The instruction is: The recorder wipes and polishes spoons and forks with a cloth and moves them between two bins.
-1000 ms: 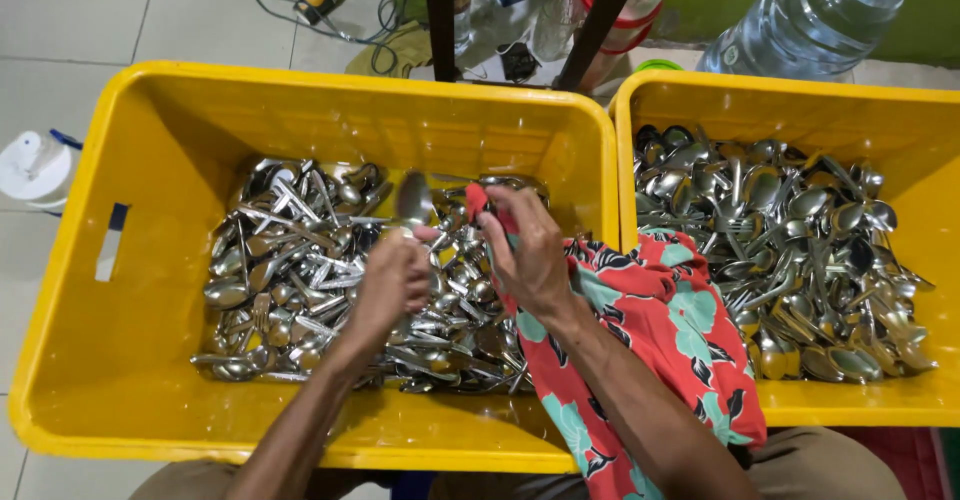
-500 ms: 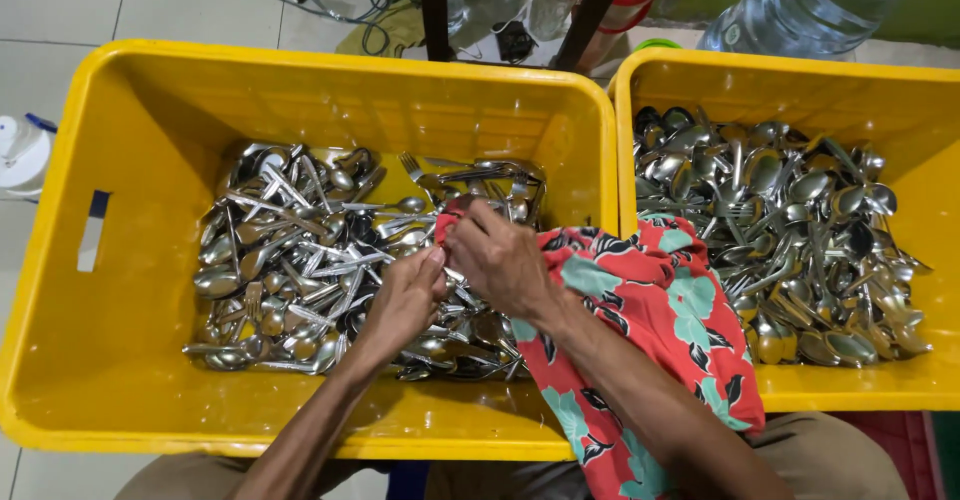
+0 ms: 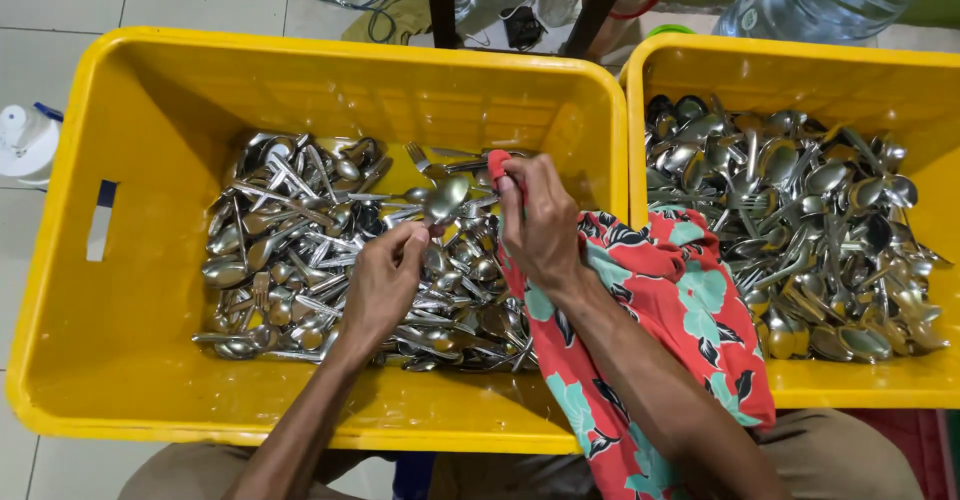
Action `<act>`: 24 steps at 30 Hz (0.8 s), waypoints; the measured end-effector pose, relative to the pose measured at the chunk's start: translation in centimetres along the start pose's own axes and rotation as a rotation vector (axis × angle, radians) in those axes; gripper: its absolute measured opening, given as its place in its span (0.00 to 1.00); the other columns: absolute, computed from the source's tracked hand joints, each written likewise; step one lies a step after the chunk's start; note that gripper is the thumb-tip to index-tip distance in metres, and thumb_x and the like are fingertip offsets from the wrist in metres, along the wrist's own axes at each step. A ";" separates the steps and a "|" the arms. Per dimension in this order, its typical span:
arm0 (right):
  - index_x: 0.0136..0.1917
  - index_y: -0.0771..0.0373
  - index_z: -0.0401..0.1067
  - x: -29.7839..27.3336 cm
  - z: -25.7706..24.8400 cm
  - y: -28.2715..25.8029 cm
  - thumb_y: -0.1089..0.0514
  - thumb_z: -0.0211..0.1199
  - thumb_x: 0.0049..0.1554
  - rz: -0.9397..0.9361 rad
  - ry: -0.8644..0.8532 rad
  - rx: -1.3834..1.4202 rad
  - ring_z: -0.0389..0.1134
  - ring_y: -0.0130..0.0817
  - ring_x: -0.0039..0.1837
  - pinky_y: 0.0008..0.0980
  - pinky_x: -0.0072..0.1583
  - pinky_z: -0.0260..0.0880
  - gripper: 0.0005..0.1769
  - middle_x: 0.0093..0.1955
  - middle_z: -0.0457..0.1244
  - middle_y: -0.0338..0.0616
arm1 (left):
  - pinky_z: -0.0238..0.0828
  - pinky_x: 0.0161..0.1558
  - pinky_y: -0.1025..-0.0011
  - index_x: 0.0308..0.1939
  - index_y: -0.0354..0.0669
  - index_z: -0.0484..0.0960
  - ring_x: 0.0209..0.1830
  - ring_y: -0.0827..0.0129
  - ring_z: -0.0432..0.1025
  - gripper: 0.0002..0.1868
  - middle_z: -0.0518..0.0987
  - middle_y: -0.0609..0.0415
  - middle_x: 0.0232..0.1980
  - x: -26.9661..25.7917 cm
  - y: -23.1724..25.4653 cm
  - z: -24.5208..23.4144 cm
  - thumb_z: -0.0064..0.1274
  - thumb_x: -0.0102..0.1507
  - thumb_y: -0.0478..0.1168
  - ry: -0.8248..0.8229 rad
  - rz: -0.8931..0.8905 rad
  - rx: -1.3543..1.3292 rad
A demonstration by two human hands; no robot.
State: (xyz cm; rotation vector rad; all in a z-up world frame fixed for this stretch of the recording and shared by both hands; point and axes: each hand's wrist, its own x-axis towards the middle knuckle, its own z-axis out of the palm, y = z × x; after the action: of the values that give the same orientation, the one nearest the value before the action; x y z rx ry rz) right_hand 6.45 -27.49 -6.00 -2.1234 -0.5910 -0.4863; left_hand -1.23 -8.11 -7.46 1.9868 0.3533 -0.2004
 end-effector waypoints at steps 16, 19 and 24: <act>0.62 0.64 0.74 -0.9 0.5 -1.8 0.68 0.63 0.56 -0.284 -0.099 -0.061 0.68 0.39 0.42 0.37 0.41 0.72 0.20 0.41 0.62 0.47 | 0.64 0.20 0.68 0.44 0.34 0.81 0.17 0.73 0.70 0.10 0.77 0.52 0.23 -2.0 2.4 1.2 0.43 0.69 0.33 0.014 0.262 0.073; 0.58 0.62 0.76 -0.6 1.1 0.4 0.67 0.60 0.58 -0.112 -0.158 0.016 0.69 0.40 0.43 0.38 0.44 0.72 0.15 0.42 0.62 0.48 | 0.67 0.22 0.66 0.44 0.32 0.82 0.20 0.70 0.72 0.09 0.80 0.49 0.26 -2.5 2.6 1.4 0.46 0.70 0.32 0.050 0.387 0.120; 0.58 0.70 0.74 -0.4 0.4 0.2 0.57 0.58 0.66 0.283 -0.134 0.348 0.70 0.38 0.52 0.38 0.55 0.70 0.14 0.51 0.67 0.49 | 0.71 0.18 0.66 0.62 0.30 0.77 0.23 0.61 0.73 0.18 0.79 0.38 0.34 -2.4 2.8 2.2 0.42 0.70 0.33 0.174 0.391 0.353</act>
State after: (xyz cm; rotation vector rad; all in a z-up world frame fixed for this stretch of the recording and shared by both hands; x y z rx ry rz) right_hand 6.28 -27.34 -6.53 -1.8728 -0.4057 -0.0749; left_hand -2.50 -11.62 -5.30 2.3837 0.0322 0.1728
